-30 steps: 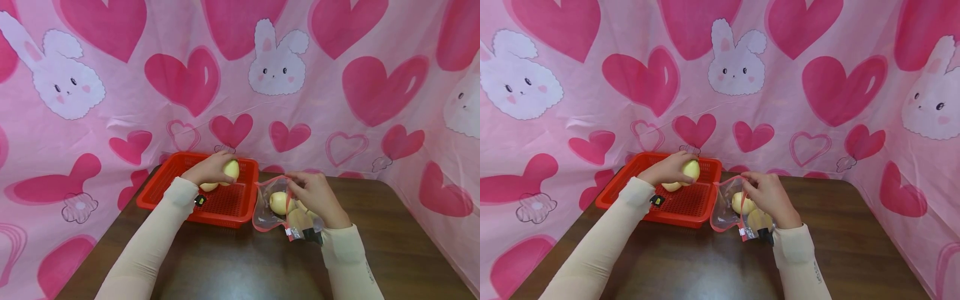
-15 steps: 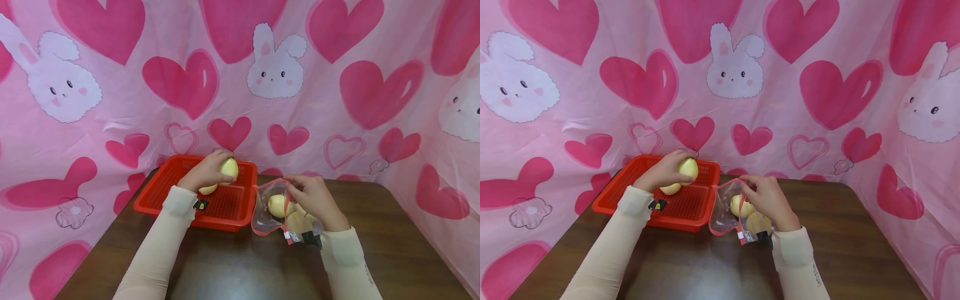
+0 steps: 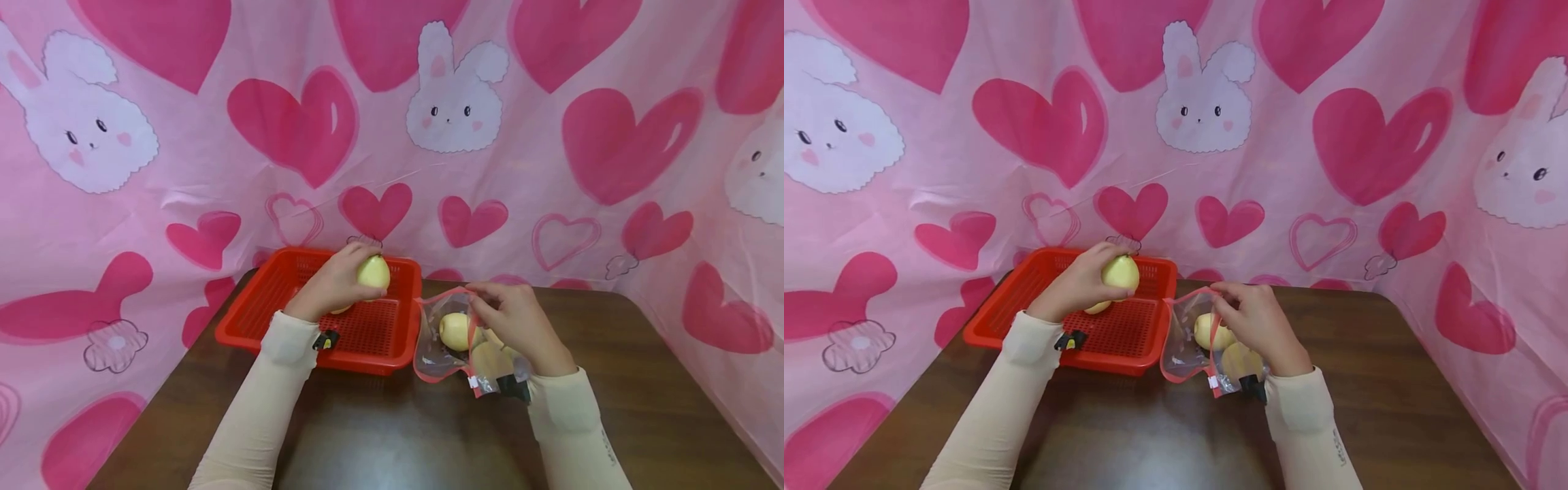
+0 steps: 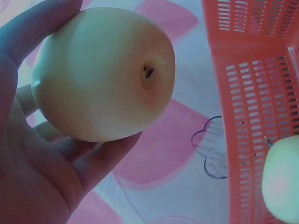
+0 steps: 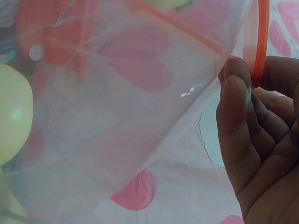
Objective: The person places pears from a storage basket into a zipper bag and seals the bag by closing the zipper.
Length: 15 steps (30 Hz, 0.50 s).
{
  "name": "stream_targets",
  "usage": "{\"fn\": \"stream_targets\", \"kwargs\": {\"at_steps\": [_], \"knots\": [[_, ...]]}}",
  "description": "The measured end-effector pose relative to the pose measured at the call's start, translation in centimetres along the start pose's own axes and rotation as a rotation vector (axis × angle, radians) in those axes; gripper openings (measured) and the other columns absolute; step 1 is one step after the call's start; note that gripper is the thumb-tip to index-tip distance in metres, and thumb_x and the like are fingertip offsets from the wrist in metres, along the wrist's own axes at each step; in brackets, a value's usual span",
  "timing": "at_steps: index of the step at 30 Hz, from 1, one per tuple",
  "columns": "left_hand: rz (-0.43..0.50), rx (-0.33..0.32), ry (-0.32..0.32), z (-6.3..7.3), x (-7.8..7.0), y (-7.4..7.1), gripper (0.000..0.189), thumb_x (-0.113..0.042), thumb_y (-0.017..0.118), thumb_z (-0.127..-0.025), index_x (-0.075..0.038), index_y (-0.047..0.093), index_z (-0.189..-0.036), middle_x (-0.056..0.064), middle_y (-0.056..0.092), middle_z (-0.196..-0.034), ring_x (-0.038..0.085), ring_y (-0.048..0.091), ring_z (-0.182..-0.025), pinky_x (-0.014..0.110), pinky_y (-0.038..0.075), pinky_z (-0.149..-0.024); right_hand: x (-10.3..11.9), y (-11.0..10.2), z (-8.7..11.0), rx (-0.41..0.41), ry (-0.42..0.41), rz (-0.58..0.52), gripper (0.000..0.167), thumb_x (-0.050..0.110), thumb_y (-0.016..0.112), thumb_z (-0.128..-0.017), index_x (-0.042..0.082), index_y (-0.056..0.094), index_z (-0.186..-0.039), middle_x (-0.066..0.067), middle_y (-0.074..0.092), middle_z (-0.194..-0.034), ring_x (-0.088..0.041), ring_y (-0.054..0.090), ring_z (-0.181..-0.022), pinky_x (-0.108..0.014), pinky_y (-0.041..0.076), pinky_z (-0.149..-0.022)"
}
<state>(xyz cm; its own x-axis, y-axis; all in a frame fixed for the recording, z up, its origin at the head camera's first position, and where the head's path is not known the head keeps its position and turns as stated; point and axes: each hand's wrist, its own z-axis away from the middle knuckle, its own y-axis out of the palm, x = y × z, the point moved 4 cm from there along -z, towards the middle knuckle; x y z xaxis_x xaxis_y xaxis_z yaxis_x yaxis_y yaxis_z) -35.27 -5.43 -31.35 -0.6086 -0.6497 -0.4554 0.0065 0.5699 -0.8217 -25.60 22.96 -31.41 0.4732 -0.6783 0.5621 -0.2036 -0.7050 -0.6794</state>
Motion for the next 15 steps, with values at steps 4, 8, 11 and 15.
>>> {"fn": "stream_targets", "kwargs": {"at_steps": [4, 8, 11, 15], "knots": [[0.015, -0.043, 0.026, 0.3, -0.2, -0.3, 0.074, -0.038, 0.083, -0.074, -0.021, 0.051, -0.139, -0.001, 0.048, -0.132, 0.018, 0.05, -0.106, 0.037, 0.054, -0.077, 0.0, 0.0, 0.0, 0.007, 0.021, 0.007, 0.024, 0.014, 0.069, -0.091, 0.008, 0.072, -0.114, 0.007, 0.064, -0.07, -0.01, 0.058, -0.056, -0.027, 0.052, -0.055], [0.064, -0.103, 0.068, 0.5, -0.3, -0.7, 0.07, -0.037, 0.084, -0.075, -0.019, 0.053, -0.136, -0.002, 0.049, -0.129, 0.017, 0.05, -0.106, 0.036, 0.053, -0.08, -0.1, 0.0, -0.1, 0.015, 0.036, 0.011, 0.025, 0.015, 0.069, -0.091, 0.007, 0.072, -0.115, 0.006, 0.064, -0.071, -0.01, 0.059, -0.057, -0.027, 0.053, -0.055], [0.11, -0.143, 0.085, 0.7, -0.2, -0.9, 0.067, -0.036, 0.084, -0.074, -0.021, 0.055, -0.133, -0.005, 0.05, -0.127, 0.015, 0.05, -0.106, 0.035, 0.053, -0.08, -0.1, 0.1, -0.1, 0.019, 0.031, 0.01, 0.025, 0.014, 0.069, -0.091, 0.007, 0.072, -0.115, 0.006, 0.064, -0.07, -0.01, 0.059, -0.057, -0.027, 0.053, -0.055], [0.148, -0.188, 0.11, 0.8, -0.2, -1.1, 0.064, -0.035, 0.084, -0.074, -0.023, 0.056, -0.131, -0.006, 0.051, -0.124, 0.014, 0.051, -0.105, 0.036, 0.053, -0.08, -0.2, 0.1, -0.1, 0.016, 0.022, 0.016, 0.025, 0.014, 0.069, -0.091, 0.007, 0.072, -0.115, 0.007, 0.064, -0.071, -0.01, 0.059, -0.057, -0.027, 0.053, -0.055]]}}
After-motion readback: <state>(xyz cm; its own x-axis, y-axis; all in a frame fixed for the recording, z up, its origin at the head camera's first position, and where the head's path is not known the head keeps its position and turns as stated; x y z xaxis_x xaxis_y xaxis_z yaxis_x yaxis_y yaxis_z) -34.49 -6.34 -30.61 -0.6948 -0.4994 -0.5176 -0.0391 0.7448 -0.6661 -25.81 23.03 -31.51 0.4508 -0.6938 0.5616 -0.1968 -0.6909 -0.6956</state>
